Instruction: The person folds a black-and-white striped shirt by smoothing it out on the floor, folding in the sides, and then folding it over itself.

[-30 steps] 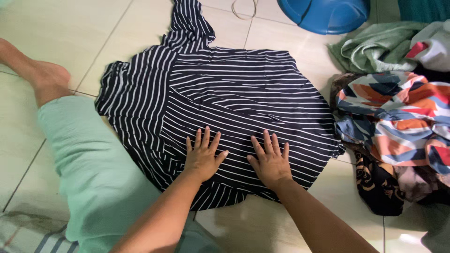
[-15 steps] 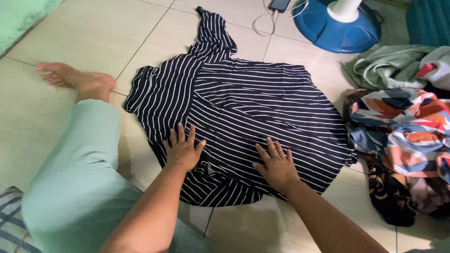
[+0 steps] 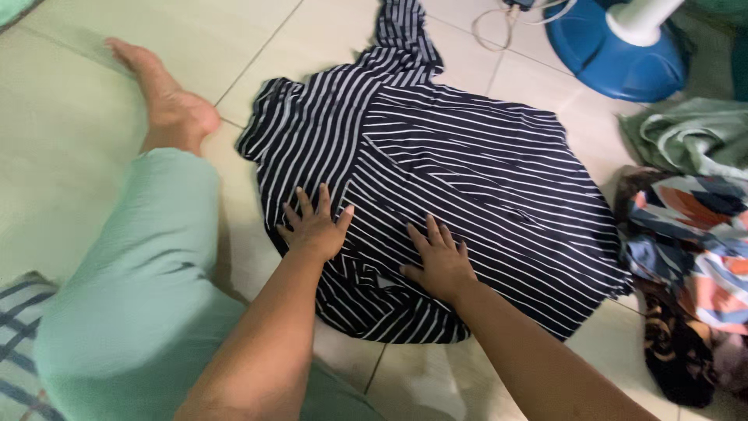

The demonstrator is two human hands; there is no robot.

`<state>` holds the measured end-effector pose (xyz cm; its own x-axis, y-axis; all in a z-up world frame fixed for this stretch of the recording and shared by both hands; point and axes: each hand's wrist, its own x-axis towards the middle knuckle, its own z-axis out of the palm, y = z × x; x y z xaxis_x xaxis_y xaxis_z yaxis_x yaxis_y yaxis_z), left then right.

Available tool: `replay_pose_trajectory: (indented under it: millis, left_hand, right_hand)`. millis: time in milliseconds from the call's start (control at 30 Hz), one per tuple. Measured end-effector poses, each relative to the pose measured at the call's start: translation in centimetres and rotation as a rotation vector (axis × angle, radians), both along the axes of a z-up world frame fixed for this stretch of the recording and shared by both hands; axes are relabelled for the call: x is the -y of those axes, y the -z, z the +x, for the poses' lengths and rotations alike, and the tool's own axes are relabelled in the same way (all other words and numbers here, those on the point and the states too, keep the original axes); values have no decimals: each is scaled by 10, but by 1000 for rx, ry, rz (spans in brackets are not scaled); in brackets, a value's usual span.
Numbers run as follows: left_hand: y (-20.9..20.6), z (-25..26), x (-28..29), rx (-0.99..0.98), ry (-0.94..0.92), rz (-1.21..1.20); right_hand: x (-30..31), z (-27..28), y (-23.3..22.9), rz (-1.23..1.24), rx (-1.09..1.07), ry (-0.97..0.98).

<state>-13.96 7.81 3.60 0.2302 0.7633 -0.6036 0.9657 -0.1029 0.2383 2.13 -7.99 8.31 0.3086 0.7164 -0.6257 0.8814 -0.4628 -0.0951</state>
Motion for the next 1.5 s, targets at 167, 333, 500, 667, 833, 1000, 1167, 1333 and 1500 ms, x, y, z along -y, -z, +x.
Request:
replay_pose_trajectory:
  millis: [167, 333, 500, 667, 833, 1000, 1167, 1333, 1500]
  left_hand:
    - [0, -8, -9, -77, -108, -21]
    - [-8, 5, 11, -84, 95, 63]
    - [-10, 30, 35, 41, 425, 147]
    - [-6, 50, 62, 212, 594, 211]
    - [-2, 56, 88, 327, 772, 308]
    - [-5, 65, 116, 357, 761, 131]
    - [-6, 71, 137, 399, 733, 51]
    - [-19, 69, 141, 452, 820, 122]
    - [-59, 62, 149, 204, 1004, 50]
  right_hand:
    - [-4, -13, 2, -26, 7, 27]
    - [4, 2, 7, -19, 30, 67]
    - [22, 19, 16, 165, 7, 126]
    - [42, 31, 14, 360, -40, 142]
    - [58, 45, 6, 434, -71, 59]
    - [86, 54, 4, 327, -139, 161]
    - [104, 58, 1, 277, -188, 158]
    - [110, 57, -4, 155, -192, 185]
    - [118, 64, 5, 156, -175, 169]
